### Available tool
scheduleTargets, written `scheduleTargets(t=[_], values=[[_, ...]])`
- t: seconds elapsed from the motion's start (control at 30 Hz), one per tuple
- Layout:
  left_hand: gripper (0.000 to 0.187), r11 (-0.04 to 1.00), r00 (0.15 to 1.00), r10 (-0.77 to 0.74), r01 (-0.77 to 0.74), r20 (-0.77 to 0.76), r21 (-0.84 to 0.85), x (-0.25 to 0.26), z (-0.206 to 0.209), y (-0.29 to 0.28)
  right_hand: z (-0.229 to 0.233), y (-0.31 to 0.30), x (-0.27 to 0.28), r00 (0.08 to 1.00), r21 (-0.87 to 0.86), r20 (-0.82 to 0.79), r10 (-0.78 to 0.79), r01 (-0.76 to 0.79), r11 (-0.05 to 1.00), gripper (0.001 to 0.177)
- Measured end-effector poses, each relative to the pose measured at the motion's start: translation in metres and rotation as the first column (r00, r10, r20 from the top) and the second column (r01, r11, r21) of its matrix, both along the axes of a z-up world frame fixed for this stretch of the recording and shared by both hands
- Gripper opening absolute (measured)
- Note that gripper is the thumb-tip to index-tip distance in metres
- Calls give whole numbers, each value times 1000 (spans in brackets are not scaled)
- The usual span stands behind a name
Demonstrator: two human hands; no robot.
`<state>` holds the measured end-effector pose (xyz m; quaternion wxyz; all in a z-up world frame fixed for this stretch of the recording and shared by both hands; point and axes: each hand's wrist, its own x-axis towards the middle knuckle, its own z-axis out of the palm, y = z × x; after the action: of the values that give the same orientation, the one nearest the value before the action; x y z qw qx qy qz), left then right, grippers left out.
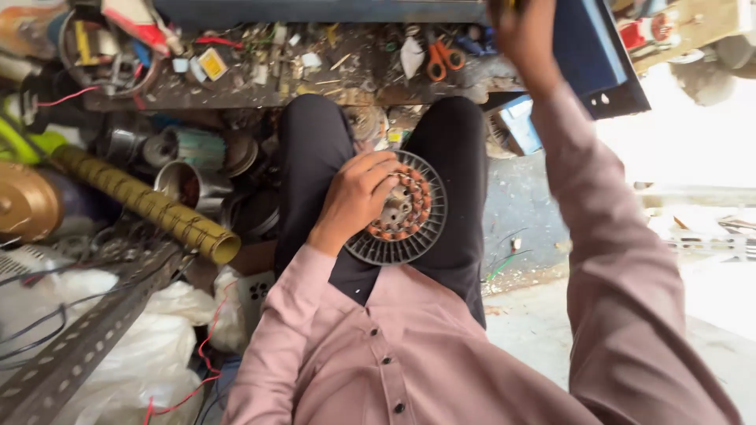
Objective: The person uses pliers to pull and cut copper wires from a circular stator component while holding it between their legs, then moves to a workbench to place it on a spindle.
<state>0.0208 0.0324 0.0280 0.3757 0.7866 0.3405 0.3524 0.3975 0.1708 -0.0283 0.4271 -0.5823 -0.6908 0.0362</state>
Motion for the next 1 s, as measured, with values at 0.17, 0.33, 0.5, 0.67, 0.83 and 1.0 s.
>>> scheduleTargets(t=[0.17,0.33,0.5,0.67,0.83,1.0], values=[[75,978,958,-18,76,286,-193,0,3,-27,24,-149,-24,739,-240,-674,-6,-212,947,65],[111,988,987,-84,101,-137,117,3,-3,-30,44,-292,1,573,-327,-817,62,-550,768,34],[99,997,995,-2,11,-103,82,6,-21,-27,67,-361,1,516,-446,-856,-18,-721,530,34],[85,992,985,103,-91,-139,91,18,-27,-28,49,-385,-14,539,-501,-841,-46,-744,442,38],[90,992,981,9,15,-194,122,17,-26,-7,42,-390,-21,624,-581,-781,-8,-722,376,39],[97,990,980,3,26,-198,142,18,-30,-6,36,-387,-33,651,-591,-757,56,-719,366,39]])
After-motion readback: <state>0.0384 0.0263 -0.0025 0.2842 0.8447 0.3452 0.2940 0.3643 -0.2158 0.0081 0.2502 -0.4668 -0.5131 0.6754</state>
